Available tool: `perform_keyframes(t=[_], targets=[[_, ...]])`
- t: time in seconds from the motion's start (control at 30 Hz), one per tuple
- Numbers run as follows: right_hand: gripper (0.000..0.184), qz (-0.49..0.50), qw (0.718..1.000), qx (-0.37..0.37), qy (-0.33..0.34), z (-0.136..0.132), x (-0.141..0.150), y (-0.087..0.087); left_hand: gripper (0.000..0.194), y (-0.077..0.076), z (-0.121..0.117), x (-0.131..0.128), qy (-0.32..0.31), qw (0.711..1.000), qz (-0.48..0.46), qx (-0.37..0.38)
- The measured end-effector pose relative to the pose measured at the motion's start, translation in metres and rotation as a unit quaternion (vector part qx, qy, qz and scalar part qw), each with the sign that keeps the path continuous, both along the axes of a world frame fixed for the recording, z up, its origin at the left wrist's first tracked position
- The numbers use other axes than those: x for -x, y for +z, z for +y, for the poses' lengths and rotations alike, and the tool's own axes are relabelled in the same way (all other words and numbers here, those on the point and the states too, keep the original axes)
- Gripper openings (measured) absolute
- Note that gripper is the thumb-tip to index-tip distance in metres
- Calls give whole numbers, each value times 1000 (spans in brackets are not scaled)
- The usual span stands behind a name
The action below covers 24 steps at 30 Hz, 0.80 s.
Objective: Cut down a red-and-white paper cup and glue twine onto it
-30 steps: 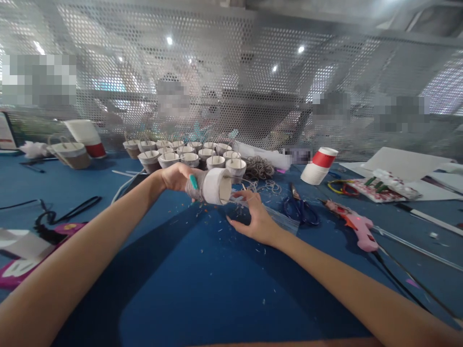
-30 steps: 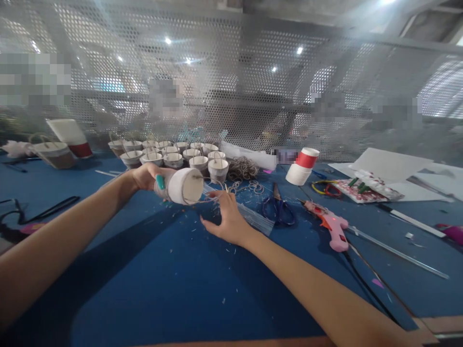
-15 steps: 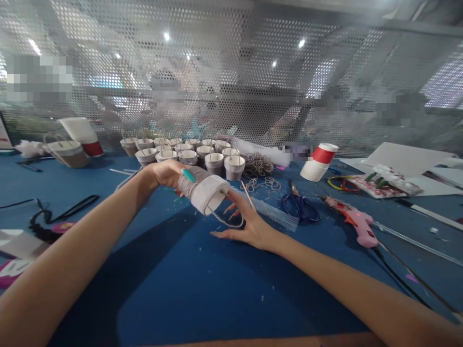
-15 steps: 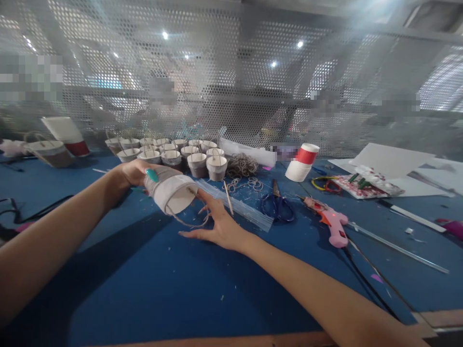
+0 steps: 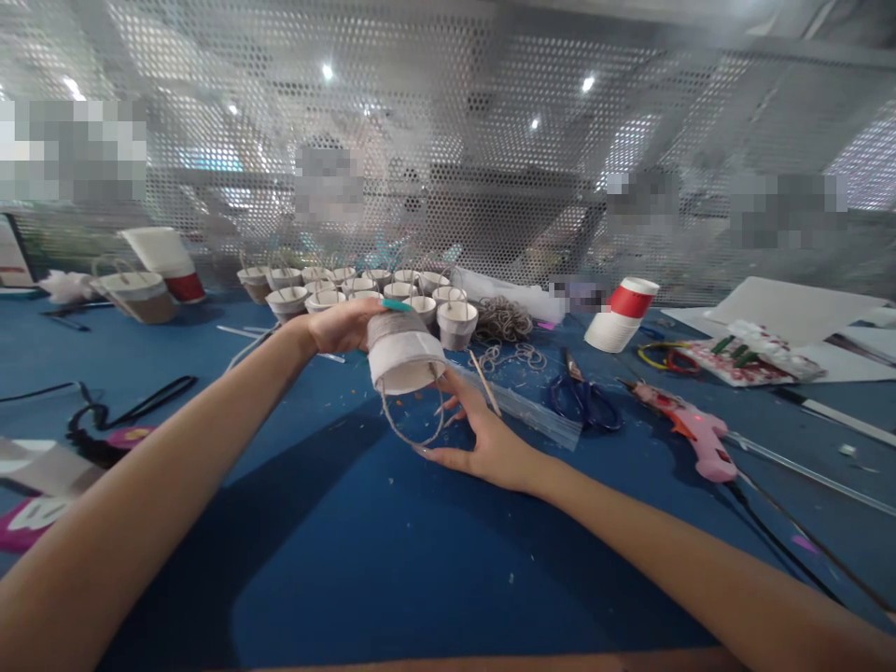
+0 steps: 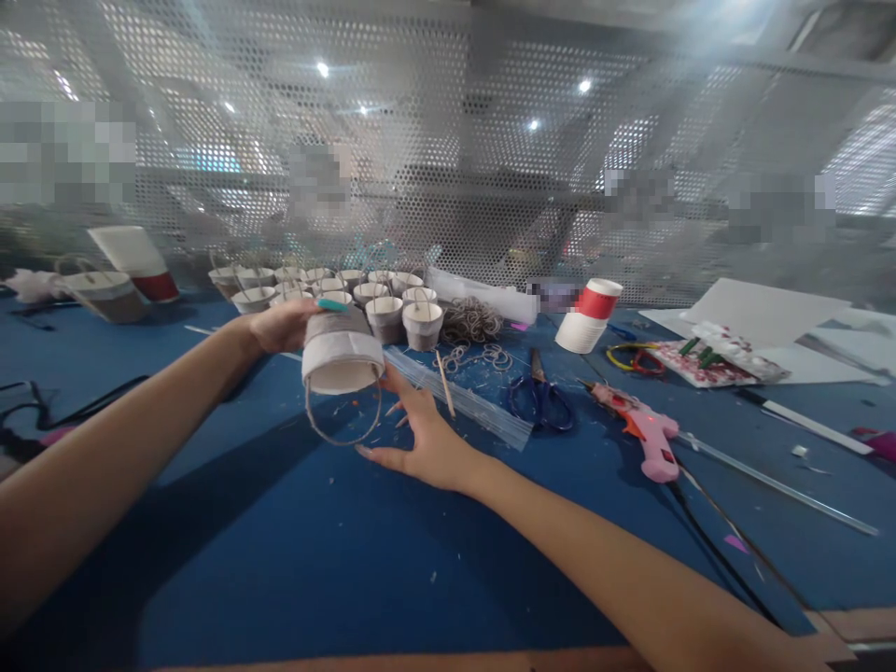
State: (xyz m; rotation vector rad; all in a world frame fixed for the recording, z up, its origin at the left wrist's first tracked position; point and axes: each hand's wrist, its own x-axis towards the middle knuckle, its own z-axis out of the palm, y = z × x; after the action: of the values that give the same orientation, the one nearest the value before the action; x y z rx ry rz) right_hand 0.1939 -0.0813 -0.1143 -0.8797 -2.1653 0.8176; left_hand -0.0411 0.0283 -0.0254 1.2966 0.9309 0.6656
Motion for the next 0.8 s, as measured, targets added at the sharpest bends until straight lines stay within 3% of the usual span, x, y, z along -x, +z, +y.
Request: perform_keyframes(t=[0.3,0.8], targets=[[95,-4,1000,-18,13,-1,0,0,44,-1,6,-4,11,996,24,-90],[79,-16,999,-41,17,-3,2,0,47,16,-8,-18,37,981,156,-112]])
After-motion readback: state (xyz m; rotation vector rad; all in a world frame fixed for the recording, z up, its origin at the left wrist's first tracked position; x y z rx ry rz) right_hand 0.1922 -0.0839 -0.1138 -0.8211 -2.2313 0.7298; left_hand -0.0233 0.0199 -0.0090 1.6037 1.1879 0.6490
